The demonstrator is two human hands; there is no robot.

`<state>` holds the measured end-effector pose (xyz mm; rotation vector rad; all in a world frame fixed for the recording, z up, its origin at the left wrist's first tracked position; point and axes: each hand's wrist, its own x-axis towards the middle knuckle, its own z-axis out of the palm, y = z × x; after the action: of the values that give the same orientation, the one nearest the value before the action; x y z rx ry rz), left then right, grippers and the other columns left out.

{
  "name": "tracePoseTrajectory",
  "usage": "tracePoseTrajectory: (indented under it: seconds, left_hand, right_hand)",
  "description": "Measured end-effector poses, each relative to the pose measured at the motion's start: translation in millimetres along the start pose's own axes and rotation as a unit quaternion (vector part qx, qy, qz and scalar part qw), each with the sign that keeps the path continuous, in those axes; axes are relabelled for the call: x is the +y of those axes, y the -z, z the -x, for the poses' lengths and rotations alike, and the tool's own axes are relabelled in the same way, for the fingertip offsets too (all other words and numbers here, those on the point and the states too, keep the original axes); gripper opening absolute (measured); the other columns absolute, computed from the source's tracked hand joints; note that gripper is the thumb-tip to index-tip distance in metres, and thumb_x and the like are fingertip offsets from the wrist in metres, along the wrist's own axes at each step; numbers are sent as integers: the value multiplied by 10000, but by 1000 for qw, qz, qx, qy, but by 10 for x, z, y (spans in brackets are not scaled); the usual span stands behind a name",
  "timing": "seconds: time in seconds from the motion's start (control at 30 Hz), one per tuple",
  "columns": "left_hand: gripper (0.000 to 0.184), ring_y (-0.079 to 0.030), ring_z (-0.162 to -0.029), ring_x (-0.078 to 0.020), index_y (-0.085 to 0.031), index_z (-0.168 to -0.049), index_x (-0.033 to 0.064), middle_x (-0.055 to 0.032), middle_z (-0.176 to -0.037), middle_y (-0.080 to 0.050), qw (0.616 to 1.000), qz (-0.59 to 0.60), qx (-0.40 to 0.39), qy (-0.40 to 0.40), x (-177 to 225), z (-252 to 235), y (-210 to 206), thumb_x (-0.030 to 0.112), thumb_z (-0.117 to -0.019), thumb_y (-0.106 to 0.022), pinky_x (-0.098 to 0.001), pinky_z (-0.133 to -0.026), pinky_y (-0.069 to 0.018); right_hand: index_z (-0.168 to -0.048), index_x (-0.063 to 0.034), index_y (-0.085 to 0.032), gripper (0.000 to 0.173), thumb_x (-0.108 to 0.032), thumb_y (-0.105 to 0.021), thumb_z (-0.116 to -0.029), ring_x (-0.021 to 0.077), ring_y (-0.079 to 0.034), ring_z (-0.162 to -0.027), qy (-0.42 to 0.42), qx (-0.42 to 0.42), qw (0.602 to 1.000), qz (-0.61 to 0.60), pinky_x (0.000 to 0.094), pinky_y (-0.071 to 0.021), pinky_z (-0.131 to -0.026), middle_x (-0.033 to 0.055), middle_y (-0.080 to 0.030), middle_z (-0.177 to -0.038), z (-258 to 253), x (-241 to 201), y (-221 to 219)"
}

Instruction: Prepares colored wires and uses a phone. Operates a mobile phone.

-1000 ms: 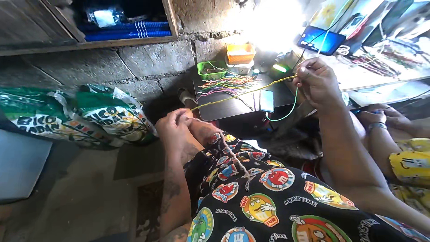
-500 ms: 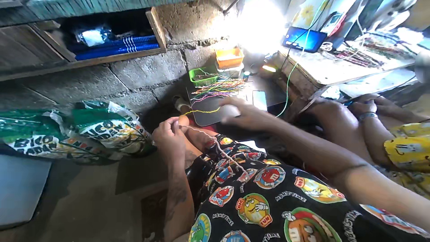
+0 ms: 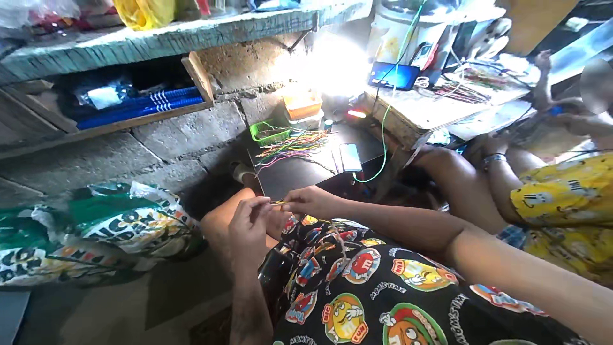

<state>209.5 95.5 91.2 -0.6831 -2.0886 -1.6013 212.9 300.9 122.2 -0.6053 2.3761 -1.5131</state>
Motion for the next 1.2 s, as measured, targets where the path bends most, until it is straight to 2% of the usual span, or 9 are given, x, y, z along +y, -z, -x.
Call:
tracePoseTrajectory:
  seconds: [0.1, 0.17, 0.3, 0.57, 0.63, 0.73, 0.9, 1.0, 1.2]
  left_hand:
    - [176, -676, -904, -44, -616, -1105, 15, 42, -969, -685, 983, 168, 10, 79, 96, -12, -32, 38, -930, -632, -241, -842, -582]
    - [209, -676, -888, -52, -607, -1121, 47, 61, -951, -683, 964, 237, 20, 120, 119, -21, -52, 13, -915, -613, -241, -834, -581]
    - [198, -692, -826, -51, -672, -999, 91, 53, -892, -721, 934, 315, 46, 161, 217, -16, -66, -39, -946, -533, -210, -791, -589]
    - [95, -705, -794, -34, -765, -955, 190, 88, -883, -752, 950, 301, 50, 74, 133, -28, 115, 120, -912, -718, -211, -759, -601]
    - [151, -704, -789, -26, -718, -941, 185, 105, -872, -739, 952, 286, 76, 76, 168, -30, 157, 53, -929, -644, -204, -761, -605]
    - [188, -696, -801, -10, -717, -961, 178, 129, -886, -733, 957, 264, 99, 69, 193, -39, 215, 25, -943, -609, -200, -774, -599]
    - [197, -694, -815, -13, -694, -980, 160, 126, -890, -726, 960, 254, 104, 57, 232, -44, 246, 3, -952, -579, -200, -796, -594]
    - [190, -689, -813, -15, -666, -1006, 146, 124, -892, -717, 963, 244, 107, 45, 206, -55, 278, -4, -964, -556, -203, -795, -592]
    - [192, -678, -802, 3, -657, -1007, 156, 151, -889, -707, 973, 193, 123, 28, 73, -72, 516, 3, -964, -549, -191, -768, -586]
  right_hand:
    - [-1132, 27, -653, 312, -246, -509, -1081, 13, -576, -683, 7, 8, 1000, -9, 194, -510, -671, 26, -621, -822, 79, -128, 46]
    - [-1119, 25, -657, 308, -245, -516, -1077, 5, -564, -671, 33, 16, 999, -8, 186, -498, -655, 16, -614, -803, 103, -164, 74]
    - [-1128, 37, -661, 309, -231, -516, -1076, 20, -551, -670, 61, 11, 998, 6, 192, -479, -652, 37, -620, -811, 119, -190, 96]
    - [-1154, 34, -660, 344, -224, -439, -1103, 53, -525, -628, 104, -29, 994, 29, 222, -461, -612, 49, -591, -774, 102, -139, 34]
    - [-1154, 29, -667, 339, -215, -437, -1101, 72, -529, -666, 120, -18, 991, 59, 245, -457, -644, 70, -615, -821, 105, -167, 61]
    - [-1179, 35, -675, 341, -194, -436, -1098, 150, -634, -839, 120, -13, 989, 83, 334, -507, -787, 143, -695, -986, 113, -240, 135]
    - [-1203, 13, -673, 344, -226, -451, -1095, 92, -608, -807, 105, -13, 991, 82, 275, -496, -754, 106, -687, -972, 132, -261, 172]
    - [-1260, 8, -653, 352, -223, -441, -1099, 160, -654, -918, 92, -30, 989, 111, 346, -516, -846, 147, -700, -1080, 159, -251, 184]
    - [-1284, 6, -648, 355, -178, -404, -1103, 271, -674, -1052, 96, -35, 979, 174, 453, -503, -953, 186, -702, -1150, 199, -145, 234]
